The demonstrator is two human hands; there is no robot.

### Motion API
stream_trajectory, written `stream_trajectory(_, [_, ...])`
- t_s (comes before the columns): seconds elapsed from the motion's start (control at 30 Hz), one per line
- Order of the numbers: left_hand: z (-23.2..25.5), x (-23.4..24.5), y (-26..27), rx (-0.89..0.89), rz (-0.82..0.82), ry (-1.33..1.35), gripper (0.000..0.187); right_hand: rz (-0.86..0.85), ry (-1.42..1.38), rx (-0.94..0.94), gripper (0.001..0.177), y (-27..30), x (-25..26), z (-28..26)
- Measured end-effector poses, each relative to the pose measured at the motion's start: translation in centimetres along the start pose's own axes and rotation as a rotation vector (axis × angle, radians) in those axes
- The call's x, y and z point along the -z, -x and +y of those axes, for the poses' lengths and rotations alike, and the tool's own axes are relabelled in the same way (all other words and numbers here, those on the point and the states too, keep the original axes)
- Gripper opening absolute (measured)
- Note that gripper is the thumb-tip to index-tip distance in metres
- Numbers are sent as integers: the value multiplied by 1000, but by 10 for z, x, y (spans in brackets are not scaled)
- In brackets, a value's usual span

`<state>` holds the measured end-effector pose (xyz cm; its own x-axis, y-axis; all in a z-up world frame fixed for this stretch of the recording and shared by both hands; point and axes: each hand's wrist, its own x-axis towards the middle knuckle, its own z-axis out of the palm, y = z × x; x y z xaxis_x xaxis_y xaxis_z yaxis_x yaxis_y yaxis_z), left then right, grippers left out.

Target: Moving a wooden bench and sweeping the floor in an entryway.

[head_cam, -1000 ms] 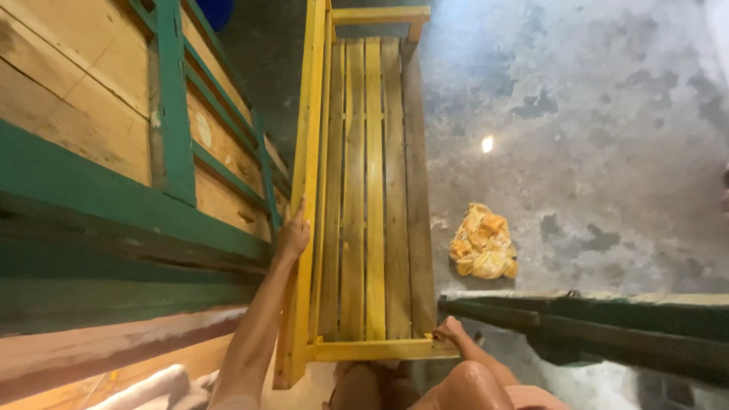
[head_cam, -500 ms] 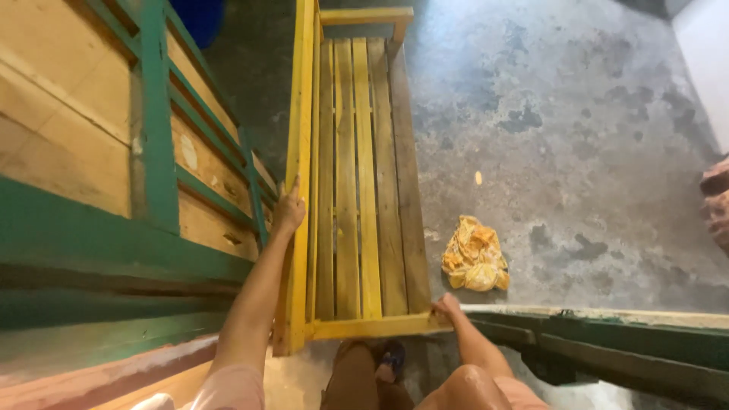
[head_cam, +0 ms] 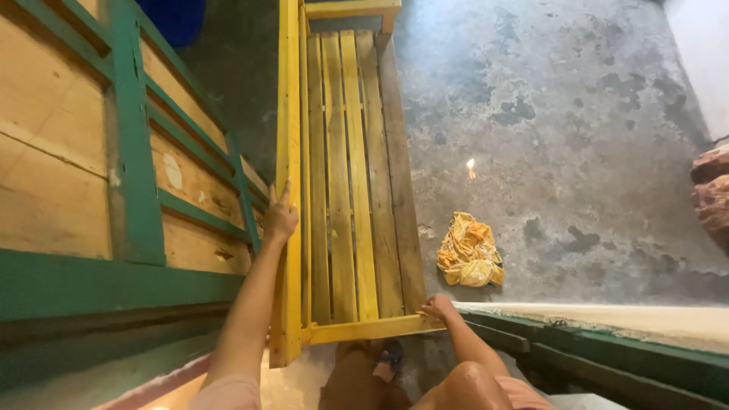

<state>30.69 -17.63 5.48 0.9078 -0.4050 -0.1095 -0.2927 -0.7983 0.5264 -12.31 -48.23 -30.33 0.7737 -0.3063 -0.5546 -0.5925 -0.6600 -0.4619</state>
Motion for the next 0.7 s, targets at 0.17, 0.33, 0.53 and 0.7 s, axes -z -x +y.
stream_trajectory(0.17, [-25,-24,-11,-237,234,-157,74,-194,89,-76,52,38,65,-88])
stream_trajectory(0.33, [-6,-7,-10,-128,117,-128,76,-440,-114,47,44,13,45,-110])
stream_trajectory(0.53, [-2,0,-14,45,-31,-85,74,-441,75,250,30,-30,-8,-94])
stream_trajectory(0.7, [4,2,-21,-32,8,-63,73,-552,435,402,40,-65,-45,-80])
